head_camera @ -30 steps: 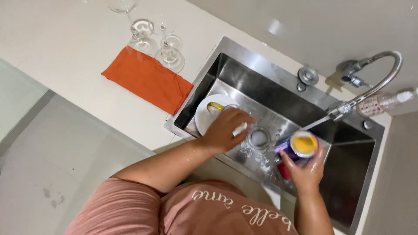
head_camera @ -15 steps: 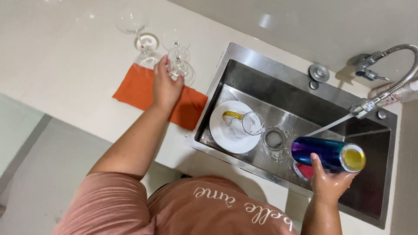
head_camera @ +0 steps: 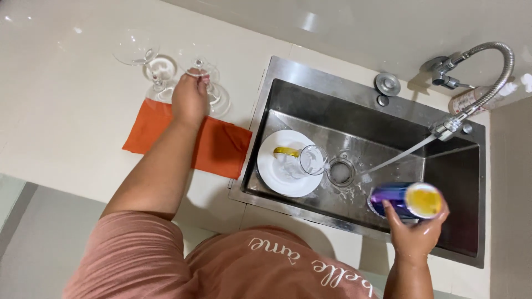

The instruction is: Wash several drinking glasses and a plastic pitcher in a sink and place them on a towel to dry.

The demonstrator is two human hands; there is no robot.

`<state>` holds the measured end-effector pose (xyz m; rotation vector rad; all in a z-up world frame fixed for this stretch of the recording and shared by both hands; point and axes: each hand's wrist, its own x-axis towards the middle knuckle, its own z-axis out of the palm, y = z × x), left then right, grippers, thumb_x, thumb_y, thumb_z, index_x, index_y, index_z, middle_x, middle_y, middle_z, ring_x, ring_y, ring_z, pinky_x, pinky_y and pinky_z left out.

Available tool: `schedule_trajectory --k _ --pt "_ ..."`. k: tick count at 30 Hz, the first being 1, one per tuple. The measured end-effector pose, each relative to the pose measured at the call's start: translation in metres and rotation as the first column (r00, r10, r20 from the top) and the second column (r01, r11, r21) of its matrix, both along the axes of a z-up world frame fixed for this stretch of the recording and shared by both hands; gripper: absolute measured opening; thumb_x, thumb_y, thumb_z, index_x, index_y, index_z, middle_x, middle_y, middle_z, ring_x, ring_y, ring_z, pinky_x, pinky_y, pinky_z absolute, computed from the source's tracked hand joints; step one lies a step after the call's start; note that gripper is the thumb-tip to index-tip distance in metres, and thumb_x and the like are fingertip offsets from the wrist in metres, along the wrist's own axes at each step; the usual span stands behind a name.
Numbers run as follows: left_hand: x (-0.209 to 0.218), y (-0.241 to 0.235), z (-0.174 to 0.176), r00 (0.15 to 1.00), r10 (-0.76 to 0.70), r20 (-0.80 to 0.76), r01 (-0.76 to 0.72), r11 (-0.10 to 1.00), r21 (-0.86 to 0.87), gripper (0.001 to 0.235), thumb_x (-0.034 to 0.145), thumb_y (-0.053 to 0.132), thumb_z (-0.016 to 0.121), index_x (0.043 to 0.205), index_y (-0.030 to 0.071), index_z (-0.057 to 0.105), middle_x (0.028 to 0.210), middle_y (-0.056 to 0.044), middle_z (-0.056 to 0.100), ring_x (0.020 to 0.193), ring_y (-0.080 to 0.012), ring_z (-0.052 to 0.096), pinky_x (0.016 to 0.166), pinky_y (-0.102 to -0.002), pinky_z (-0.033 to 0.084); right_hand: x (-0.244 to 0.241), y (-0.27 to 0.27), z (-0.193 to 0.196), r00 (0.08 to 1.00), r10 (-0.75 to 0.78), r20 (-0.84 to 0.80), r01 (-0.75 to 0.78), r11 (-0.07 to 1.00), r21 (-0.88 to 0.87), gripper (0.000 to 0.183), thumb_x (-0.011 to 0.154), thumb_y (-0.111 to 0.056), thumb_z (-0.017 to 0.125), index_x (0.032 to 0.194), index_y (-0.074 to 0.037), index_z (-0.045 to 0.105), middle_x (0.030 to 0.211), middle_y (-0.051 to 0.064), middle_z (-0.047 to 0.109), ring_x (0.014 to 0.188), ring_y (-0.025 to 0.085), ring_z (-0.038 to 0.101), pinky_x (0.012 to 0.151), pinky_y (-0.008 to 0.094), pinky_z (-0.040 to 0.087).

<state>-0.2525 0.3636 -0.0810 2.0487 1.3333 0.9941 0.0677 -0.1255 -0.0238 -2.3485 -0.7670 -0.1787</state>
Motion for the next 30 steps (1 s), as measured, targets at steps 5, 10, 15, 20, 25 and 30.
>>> schedule_trajectory --k 5,10,15,20,25,30 --pt "0.004 0.012 0.013 0.999 0.029 0.018 -0.029 1.000 0.004 0.018 0.096 0.000 0.059 0.113 0.004 0.065 0.110 -0.018 0.070 0.103 -0.0367 0.067 0.087 -0.045 0.053 -0.003 0.035 0.026 0.981 0.178 0.074 -0.187 0.972 0.145 0.099 0.080 -0.021 0.098 0.151 0.002 0.032 0.145 0.023 0.059 0.137 0.031 0.059 0.122 0.039 0.045" --pt "0.013 0.015 0.020 0.999 0.029 -0.027 -0.030 0.999 -0.013 0.015 0.098 0.003 0.059 0.112 0.004 0.064 0.110 -0.018 0.069 0.102 -0.0376 0.066 0.086 -0.047 0.052 0.000 0.081 0.053 0.914 0.384 0.132 -0.406 0.877 0.257 0.096 0.086 -0.010 0.096 0.154 0.000 0.029 0.149 0.022 0.053 0.138 0.029 0.055 0.128 0.038 0.046" --pt "0.018 0.012 0.018 0.998 0.034 -0.062 -0.038 0.996 -0.080 0.014 0.099 0.008 0.060 0.112 0.006 0.064 0.111 -0.018 0.069 0.104 -0.0377 0.066 0.087 -0.047 0.051 -0.006 0.138 0.076 0.883 0.402 0.243 -0.447 0.877 0.173 0.095 0.081 -0.007 0.098 0.151 0.001 0.035 0.151 0.023 0.054 0.141 0.030 0.056 0.124 0.040 0.045" --pt "0.017 0.006 0.020 0.998 0.033 -0.050 -0.039 0.991 -0.129 0.017 0.097 0.007 0.061 0.113 0.006 0.065 0.116 -0.016 0.069 0.107 -0.0364 0.066 0.089 -0.045 0.051 -0.006 0.206 0.054 0.816 0.524 -0.243 -0.359 0.789 0.498 0.076 0.084 -0.021 0.092 0.140 0.002 0.047 0.139 0.017 0.060 0.130 0.027 0.061 0.118 0.039 0.049" --pt "-0.008 -0.010 0.007 0.998 0.056 0.027 -0.056 0.998 -0.032 0.025 0.095 0.008 0.064 0.120 0.004 0.064 0.118 -0.017 0.068 0.107 -0.0351 0.066 0.089 -0.044 0.052 -0.054 0.304 0.050 0.705 0.599 -0.379 -0.473 0.796 0.377 0.065 0.079 -0.027 0.094 0.127 0.003 0.062 0.121 0.014 0.073 0.112 0.025 0.071 0.104 0.039 0.056" --pt "-0.067 -0.015 -0.038 0.897 0.309 0.318 -0.280 0.951 -0.132 0.014 0.101 0.008 0.065 0.114 0.005 0.065 0.107 -0.011 0.069 0.093 -0.0281 0.069 0.084 -0.038 0.057 -0.090 0.362 0.031 0.643 0.689 -0.333 -0.641 0.723 0.257 0.093 0.069 -0.027 0.096 0.141 -0.004 0.041 0.124 0.014 0.068 0.114 0.026 0.069 0.099 0.040 0.055"
